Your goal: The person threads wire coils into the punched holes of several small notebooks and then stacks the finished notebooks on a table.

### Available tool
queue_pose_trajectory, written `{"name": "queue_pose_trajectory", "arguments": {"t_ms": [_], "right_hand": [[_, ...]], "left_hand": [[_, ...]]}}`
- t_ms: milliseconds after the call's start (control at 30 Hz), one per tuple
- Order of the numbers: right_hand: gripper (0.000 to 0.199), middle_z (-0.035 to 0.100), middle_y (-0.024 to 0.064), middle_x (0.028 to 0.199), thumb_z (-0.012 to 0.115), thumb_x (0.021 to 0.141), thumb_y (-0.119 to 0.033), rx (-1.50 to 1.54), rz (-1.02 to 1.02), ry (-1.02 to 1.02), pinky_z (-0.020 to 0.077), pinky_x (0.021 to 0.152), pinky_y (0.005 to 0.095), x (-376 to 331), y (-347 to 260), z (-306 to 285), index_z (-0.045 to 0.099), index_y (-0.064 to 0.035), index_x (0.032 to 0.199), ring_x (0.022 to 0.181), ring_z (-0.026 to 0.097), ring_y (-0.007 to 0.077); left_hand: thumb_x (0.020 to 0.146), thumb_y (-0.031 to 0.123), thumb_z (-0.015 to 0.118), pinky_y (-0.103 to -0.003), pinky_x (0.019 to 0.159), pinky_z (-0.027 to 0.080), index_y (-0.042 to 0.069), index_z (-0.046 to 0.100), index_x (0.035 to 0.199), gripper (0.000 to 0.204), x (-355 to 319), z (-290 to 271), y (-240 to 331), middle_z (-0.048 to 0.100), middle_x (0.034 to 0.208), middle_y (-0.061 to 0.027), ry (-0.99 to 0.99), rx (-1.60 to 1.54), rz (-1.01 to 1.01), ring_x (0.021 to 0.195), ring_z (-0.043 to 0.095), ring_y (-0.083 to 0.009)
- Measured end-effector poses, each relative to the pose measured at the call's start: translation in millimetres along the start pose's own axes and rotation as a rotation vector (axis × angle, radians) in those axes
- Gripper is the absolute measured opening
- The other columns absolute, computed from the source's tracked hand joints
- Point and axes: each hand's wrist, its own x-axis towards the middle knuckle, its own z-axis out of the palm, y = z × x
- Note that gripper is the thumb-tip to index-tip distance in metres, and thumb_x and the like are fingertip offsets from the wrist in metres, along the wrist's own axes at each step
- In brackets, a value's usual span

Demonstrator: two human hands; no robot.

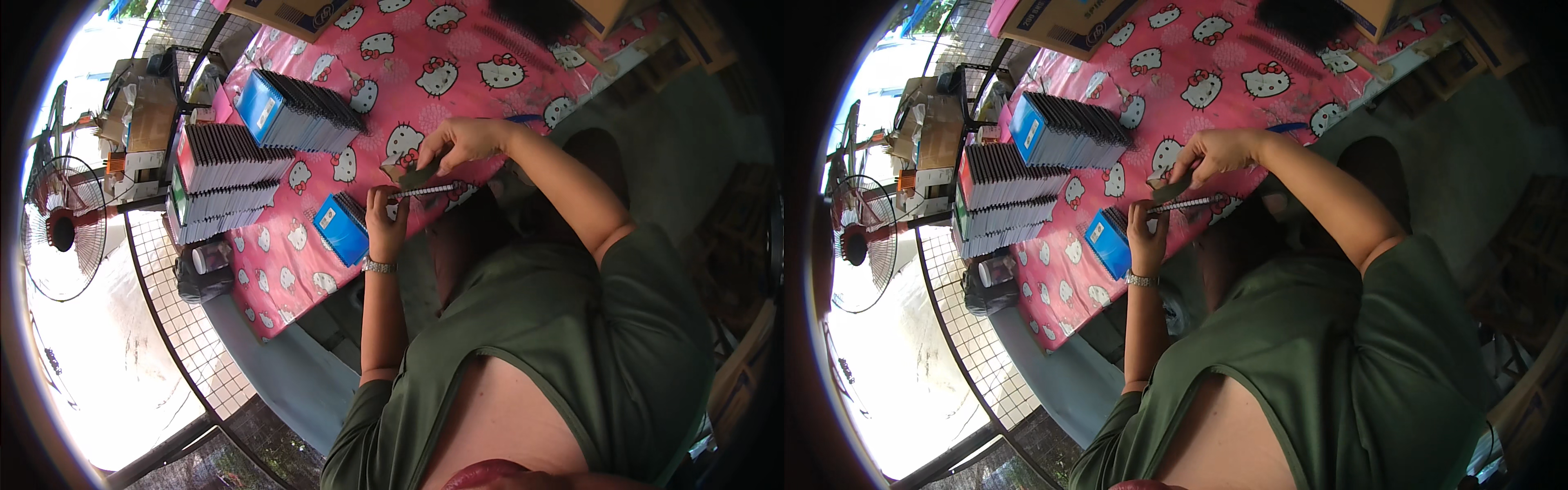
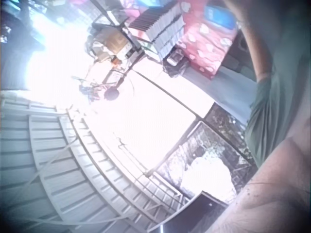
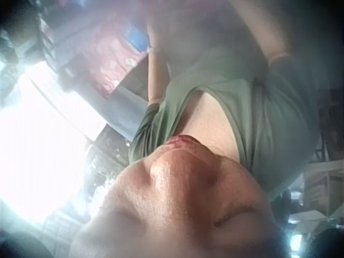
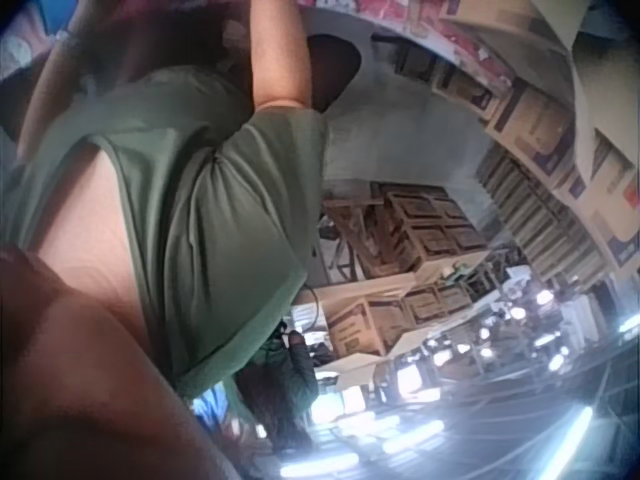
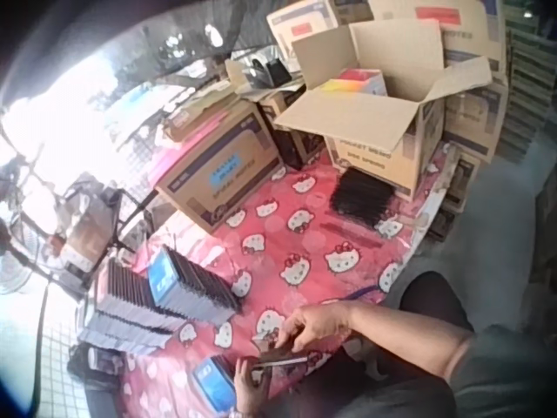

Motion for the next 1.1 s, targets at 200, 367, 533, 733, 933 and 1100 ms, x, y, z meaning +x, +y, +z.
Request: {"name": "queue_pose_trajectory", "arguments": {"t_ms": [200,367,533,733,933,1100], "right_hand": [[0.036,0.066,0.0069,0.109,0.066,0.076,0.006,-0.036,-0.025,-0.034,0.0464,0.095,0.0299,9,6,1,0.071,-0.0012,0.111,0.104,0.061,0.016],[0.034,0.068,0.0027,0.1,0.067,0.075,0.001,-0.27,-0.108,0.018,0.0477,0.087,0.0287,15,13,2,0.072,-0.0035,0.108,0.094,0.062,0.012],[0.037,0.069,0.0094,0.101,0.066,0.07,0.001,-0.35,-0.053,0.141,0.05,0.086,0.0329,7,5,-3,0.072,-0.0049,0.106,0.095,0.065,0.0215],[0.046,0.057,0.0123,0.13,0.068,0.078,-0.009,-1.066,-0.159,0.884,0.0479,0.096,0.0379,-47,49,-70,0.063,-0.0088,0.123,0.115,0.058,0.0305],[0.057,0.056,0.0137,0.124,0.074,0.079,-0.027,-1.406,0.17,0.912,0.0466,0.096,0.0407,-114,58,22,0.057,-0.0016,0.127,0.112,0.055,0.0314],[0.048,0.063,0.01,0.099,0.075,0.077,-0.029,-1.139,-0.046,0.856,0.0533,0.079,0.0383,-91,33,72,0.064,-0.0039,0.116,0.087,0.063,0.0278]], "left_hand": [[0.079,0.0,0.069,-0.038,0.072,0.052,0.002,0.058,0.103,0.026,2,-2,-1,0.06,0.097,-0.0143,0.0,0.007,0.043,0.084,0.062,-0.031],[0.079,0.0,0.069,-0.038,0.071,0.052,0.002,0.057,0.101,0.025,4,-2,2,0.06,0.095,-0.0143,-0.018,-0.037,0.003,0.084,0.063,-0.0316],[0.08,0.001,0.07,-0.035,0.071,0.052,0.001,0.057,0.099,0.023,-1,-2,-5,0.06,0.092,-0.0139,-0.009,-0.068,-0.054,0.081,0.064,-0.0302],[0.09,0.001,0.065,-0.026,0.071,0.05,-0.003,0.06,0.107,0.018,-12,15,-7,0.067,0.094,-0.0062,0.108,-0.333,-0.406,0.083,0.062,-0.0104],[0.093,0.002,0.063,-0.023,0.073,0.051,-0.006,0.061,0.113,0.021,-19,37,-1,0.067,0.099,-0.0064,0.34,-0.728,-0.37,0.087,0.063,-0.0108],[0.094,0.0,0.061,-0.025,0.078,0.053,-0.007,0.062,0.116,0.023,-19,37,-7,0.068,0.1,-0.0074,0.305,-0.546,-0.418,0.088,0.065,-0.0126]]}}
